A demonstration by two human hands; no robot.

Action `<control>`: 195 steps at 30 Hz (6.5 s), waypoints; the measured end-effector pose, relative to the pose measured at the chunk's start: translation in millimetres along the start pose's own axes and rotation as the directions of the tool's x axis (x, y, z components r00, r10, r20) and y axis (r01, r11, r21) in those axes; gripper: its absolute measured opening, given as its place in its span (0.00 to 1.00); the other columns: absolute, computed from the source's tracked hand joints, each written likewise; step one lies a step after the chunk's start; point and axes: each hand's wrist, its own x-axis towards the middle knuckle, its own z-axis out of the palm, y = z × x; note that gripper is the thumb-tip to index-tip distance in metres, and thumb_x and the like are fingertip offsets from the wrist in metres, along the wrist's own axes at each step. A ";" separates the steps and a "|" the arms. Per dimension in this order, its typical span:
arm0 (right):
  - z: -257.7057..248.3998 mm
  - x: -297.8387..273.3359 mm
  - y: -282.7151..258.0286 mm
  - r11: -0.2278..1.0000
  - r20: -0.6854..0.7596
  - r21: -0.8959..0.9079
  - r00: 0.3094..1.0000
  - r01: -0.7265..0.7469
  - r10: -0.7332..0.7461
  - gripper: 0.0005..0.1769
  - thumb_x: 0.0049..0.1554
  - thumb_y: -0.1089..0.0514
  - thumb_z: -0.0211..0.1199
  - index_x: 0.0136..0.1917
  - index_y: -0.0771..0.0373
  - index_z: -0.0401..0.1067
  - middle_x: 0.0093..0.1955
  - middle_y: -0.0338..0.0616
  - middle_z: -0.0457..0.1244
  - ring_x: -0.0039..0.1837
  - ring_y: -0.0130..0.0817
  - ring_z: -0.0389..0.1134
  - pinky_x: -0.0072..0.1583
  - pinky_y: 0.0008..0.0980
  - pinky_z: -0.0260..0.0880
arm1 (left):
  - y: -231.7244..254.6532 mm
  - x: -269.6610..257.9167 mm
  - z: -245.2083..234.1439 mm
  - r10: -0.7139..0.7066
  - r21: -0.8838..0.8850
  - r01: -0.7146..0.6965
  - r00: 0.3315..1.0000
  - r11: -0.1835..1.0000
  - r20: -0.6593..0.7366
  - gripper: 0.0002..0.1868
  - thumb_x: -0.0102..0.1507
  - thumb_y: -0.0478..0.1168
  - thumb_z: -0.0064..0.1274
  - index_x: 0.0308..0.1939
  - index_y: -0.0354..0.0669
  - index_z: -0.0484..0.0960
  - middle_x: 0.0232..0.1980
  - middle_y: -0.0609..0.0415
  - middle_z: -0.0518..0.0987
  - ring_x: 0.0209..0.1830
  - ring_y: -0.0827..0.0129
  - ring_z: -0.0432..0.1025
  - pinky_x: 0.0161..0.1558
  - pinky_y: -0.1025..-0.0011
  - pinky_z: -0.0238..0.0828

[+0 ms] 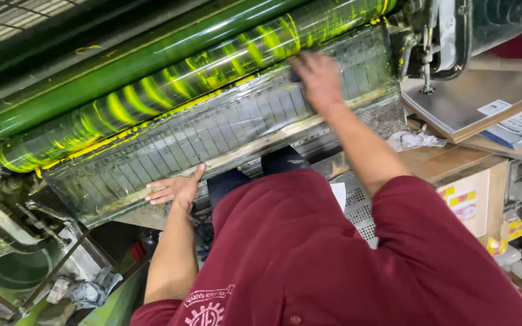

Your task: Cleaning yellow ink from the rollers and ink fountain of a printing press using a rag and cleaning solution.

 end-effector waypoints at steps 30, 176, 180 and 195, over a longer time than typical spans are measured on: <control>-0.4 -33.5 136.2 0.858 0.084 -0.318 0.889 -0.404 0.450 0.40 0.47 0.62 0.57 0.74 0.71 0.62 0.76 0.61 0.54 0.74 0.66 0.52 0.70 0.56 0.55 | -4.4 6.4 2.0 0.029 0.100 -0.026 0.999 0.995 -0.028 0.96 0.38 0.80 0.67 0.71 0.17 0.14 0.73 0.07 0.18 0.76 0.19 0.10 0.71 0.29 0.07; 238.6 284.2 -615.2 -0.104 0.672 -0.035 -0.054 0.994 -0.739 0.24 0.70 0.48 0.50 0.41 0.55 0.83 0.42 0.44 0.73 0.47 0.46 0.75 0.48 0.44 0.69 | -18.6 40.2 -63.3 -0.662 -0.973 0.215 0.741 0.080 0.109 0.36 0.67 0.67 0.43 0.60 0.38 0.64 0.48 0.32 0.81 0.47 0.34 0.76 0.49 0.43 0.70; 243.4 286.2 -612.1 -0.133 0.630 -0.018 -0.092 0.991 -0.771 0.20 0.66 0.50 0.53 0.41 0.52 0.82 0.41 0.43 0.73 0.46 0.46 0.75 0.45 0.44 0.70 | -20.0 38.4 -71.3 -0.657 -0.964 0.258 0.738 0.060 0.157 0.36 0.66 0.67 0.43 0.62 0.40 0.64 0.49 0.32 0.81 0.48 0.35 0.75 0.50 0.44 0.69; 175.0 382.7 -616.0 0.285 0.441 0.612 -0.019 0.738 -0.897 0.15 0.62 0.48 0.69 0.55 0.59 0.79 0.46 0.50 0.70 0.45 0.43 0.72 0.48 0.41 0.72 | -15.1 45.9 -59.3 -0.679 -0.960 0.258 0.725 0.109 0.117 0.36 0.67 0.68 0.42 0.59 0.38 0.64 0.45 0.30 0.81 0.47 0.35 0.76 0.50 0.45 0.70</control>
